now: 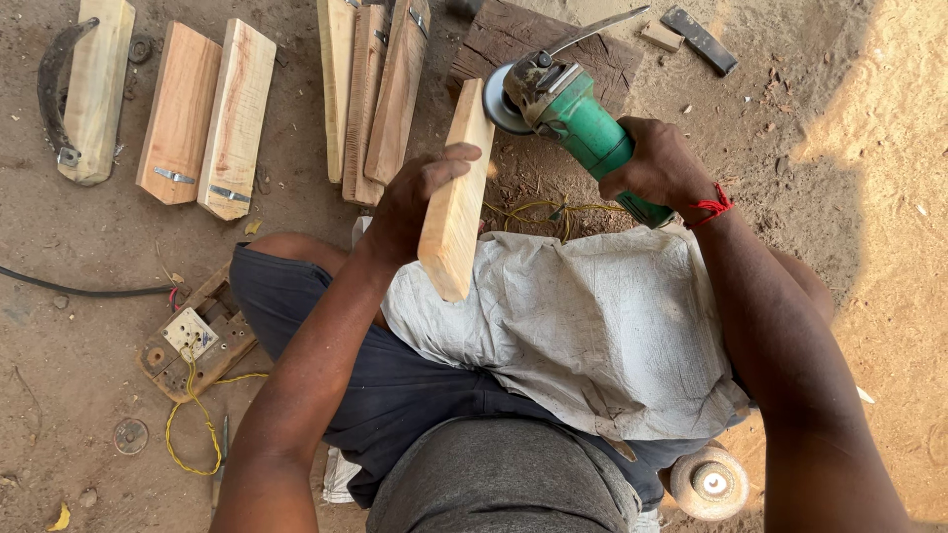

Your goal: The person uses a green angle grinder to smooth the edges of a wooden plank. They hold the plank with one hand and guide the grinder along the edges, creating sparks as the tool contacts the wood.

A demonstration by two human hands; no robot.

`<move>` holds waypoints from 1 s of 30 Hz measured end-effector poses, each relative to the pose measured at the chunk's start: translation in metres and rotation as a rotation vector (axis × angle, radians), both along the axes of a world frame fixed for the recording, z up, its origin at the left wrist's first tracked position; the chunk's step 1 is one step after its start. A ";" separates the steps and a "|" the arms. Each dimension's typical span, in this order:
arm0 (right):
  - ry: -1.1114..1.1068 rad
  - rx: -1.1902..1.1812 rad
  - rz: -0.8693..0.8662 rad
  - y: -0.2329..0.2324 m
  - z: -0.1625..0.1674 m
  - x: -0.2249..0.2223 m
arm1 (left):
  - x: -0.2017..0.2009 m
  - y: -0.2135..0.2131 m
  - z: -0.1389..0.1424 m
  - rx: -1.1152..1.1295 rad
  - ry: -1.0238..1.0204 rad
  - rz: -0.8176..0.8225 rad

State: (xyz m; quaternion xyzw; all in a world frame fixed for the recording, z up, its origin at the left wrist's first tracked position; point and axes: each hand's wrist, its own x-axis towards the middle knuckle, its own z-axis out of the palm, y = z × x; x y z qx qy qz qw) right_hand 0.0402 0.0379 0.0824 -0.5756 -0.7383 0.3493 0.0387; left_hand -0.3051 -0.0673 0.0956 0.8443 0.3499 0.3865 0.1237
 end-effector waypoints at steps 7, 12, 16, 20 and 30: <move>-0.044 -0.016 -0.070 0.006 -0.008 0.009 | 0.020 -0.049 -0.013 0.309 0.257 0.162; -0.052 -0.053 -0.028 0.004 -0.014 0.006 | 0.027 -0.054 -0.021 0.083 0.058 -0.025; -0.024 -0.017 0.031 0.003 -0.016 0.003 | 0.030 -0.054 -0.017 0.037 -0.030 -0.070; -0.085 0.023 -0.013 0.006 -0.019 0.004 | 0.039 -0.060 -0.009 0.048 -0.020 -0.027; -0.078 0.150 -0.188 0.024 -0.035 0.022 | 0.064 -0.069 0.008 0.025 -0.057 0.020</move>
